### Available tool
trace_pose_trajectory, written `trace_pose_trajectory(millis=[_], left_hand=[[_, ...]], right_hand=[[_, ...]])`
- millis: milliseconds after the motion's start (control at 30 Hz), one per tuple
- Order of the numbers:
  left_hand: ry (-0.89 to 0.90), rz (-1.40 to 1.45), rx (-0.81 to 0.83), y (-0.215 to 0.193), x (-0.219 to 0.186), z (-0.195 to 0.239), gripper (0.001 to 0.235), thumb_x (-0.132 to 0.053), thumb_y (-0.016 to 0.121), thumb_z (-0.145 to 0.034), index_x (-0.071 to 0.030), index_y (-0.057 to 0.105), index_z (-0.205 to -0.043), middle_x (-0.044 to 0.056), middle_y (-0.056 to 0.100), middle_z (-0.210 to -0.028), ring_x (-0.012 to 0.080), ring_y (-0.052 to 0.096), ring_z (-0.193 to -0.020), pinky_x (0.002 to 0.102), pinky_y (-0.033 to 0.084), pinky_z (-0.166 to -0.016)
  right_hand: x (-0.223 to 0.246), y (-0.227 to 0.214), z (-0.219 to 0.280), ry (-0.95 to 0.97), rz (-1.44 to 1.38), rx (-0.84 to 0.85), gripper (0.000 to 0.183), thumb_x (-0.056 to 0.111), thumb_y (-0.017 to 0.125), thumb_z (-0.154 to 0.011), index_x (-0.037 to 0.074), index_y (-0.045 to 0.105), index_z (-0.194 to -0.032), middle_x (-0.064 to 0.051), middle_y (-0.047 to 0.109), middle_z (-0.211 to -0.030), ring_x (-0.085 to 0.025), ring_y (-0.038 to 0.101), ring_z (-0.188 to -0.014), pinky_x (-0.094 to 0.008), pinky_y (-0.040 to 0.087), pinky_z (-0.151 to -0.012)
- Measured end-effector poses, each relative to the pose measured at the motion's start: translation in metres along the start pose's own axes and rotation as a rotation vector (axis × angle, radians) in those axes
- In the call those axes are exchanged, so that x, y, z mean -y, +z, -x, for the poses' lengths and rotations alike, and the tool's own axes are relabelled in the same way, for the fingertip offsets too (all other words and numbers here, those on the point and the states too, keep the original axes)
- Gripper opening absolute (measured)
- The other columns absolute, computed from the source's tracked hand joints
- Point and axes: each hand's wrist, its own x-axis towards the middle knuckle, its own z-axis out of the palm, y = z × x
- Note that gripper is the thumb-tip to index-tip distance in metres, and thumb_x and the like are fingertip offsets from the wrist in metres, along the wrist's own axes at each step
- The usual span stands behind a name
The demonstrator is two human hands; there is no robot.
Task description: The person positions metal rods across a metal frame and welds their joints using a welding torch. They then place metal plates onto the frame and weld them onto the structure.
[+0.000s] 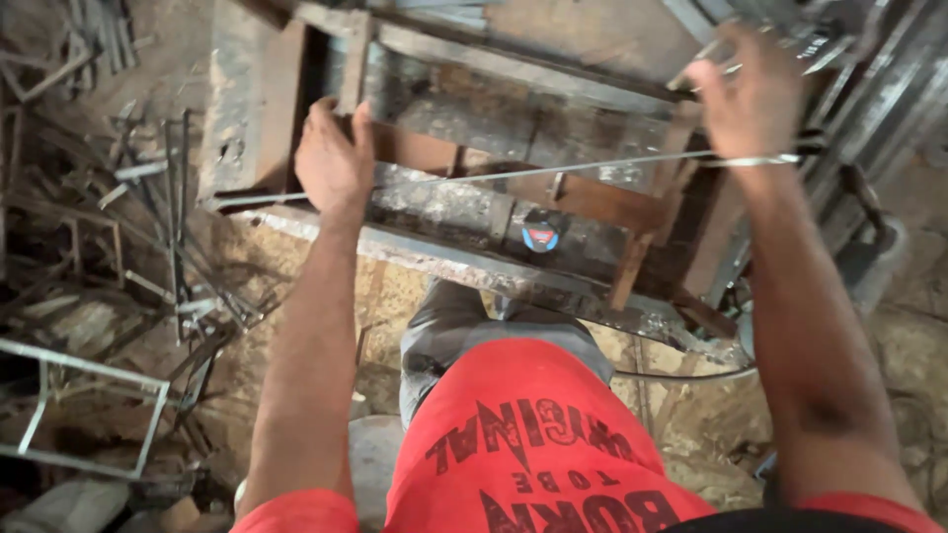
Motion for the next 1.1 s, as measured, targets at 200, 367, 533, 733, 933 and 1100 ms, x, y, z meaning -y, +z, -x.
trace_pose_trajectory(millis=[200,367,533,733,933,1100], left_hand=[[0.009,0.013,-0.009,-0.002,-0.008,-0.001,0.048,-0.046,0.066,-0.103,-0.003,0.062,-0.122,0.021,0.071,-0.107,0.0428,0.068,-0.095,0.051,0.054,-0.079],[0.025,0.023,0.036,-0.009,-0.013,-0.003,0.046,-0.044,0.068,-0.103,-0.002,0.061,-0.121,0.021,0.069,-0.108,0.0428,0.067,-0.093,0.05,0.053,-0.078],[0.004,0.071,0.085,-0.014,-0.011,-0.002,0.04,-0.036,0.07,-0.102,-0.003,0.062,-0.124,0.02,0.068,-0.11,0.0422,0.066,-0.098,0.05,0.052,-0.081],[0.047,0.095,0.165,-0.022,-0.014,-0.005,0.036,-0.027,0.07,-0.102,-0.004,0.061,-0.128,0.015,0.064,-0.125,0.0384,0.063,-0.113,0.047,0.051,-0.093],[0.05,0.095,0.245,-0.023,-0.011,-0.008,0.031,-0.023,0.07,-0.104,-0.006,0.063,-0.128,0.011,0.06,-0.138,0.0361,0.061,-0.119,0.045,0.051,-0.1],[0.058,0.101,0.247,-0.025,-0.013,-0.007,0.027,-0.025,0.071,-0.103,-0.007,0.064,-0.121,0.012,0.059,-0.139,0.0366,0.062,-0.117,0.046,0.05,-0.097]], right_hand=[[0.012,0.028,0.005,-0.091,0.269,-0.005,0.056,0.042,0.06,-0.11,-0.002,0.055,-0.146,-0.025,0.065,-0.131,-0.043,0.058,-0.124,-0.057,0.035,-0.103],[-0.012,0.048,0.02,0.108,0.266,0.248,0.055,0.051,0.064,-0.113,0.002,0.06,-0.14,-0.024,0.068,-0.116,-0.043,0.062,-0.114,-0.058,0.041,-0.101],[-0.017,0.046,0.034,0.118,0.256,0.235,0.046,0.046,0.062,-0.109,0.003,0.065,-0.124,-0.02,0.07,-0.111,-0.039,0.066,-0.103,-0.052,0.048,-0.091],[-0.003,0.032,0.027,0.348,0.352,0.408,0.051,0.049,0.073,-0.116,0.001,0.071,-0.099,-0.018,0.07,-0.09,-0.039,0.066,-0.087,-0.053,0.047,-0.078],[-0.002,0.025,0.034,0.312,0.353,0.388,0.037,0.04,0.065,-0.104,0.004,0.07,-0.099,-0.012,0.07,-0.089,-0.03,0.067,-0.082,-0.045,0.05,-0.081],[-0.002,0.025,0.037,0.392,0.33,0.386,0.035,0.039,0.067,-0.105,0.004,0.072,-0.101,-0.011,0.07,-0.087,-0.029,0.068,-0.082,-0.045,0.051,-0.079]])
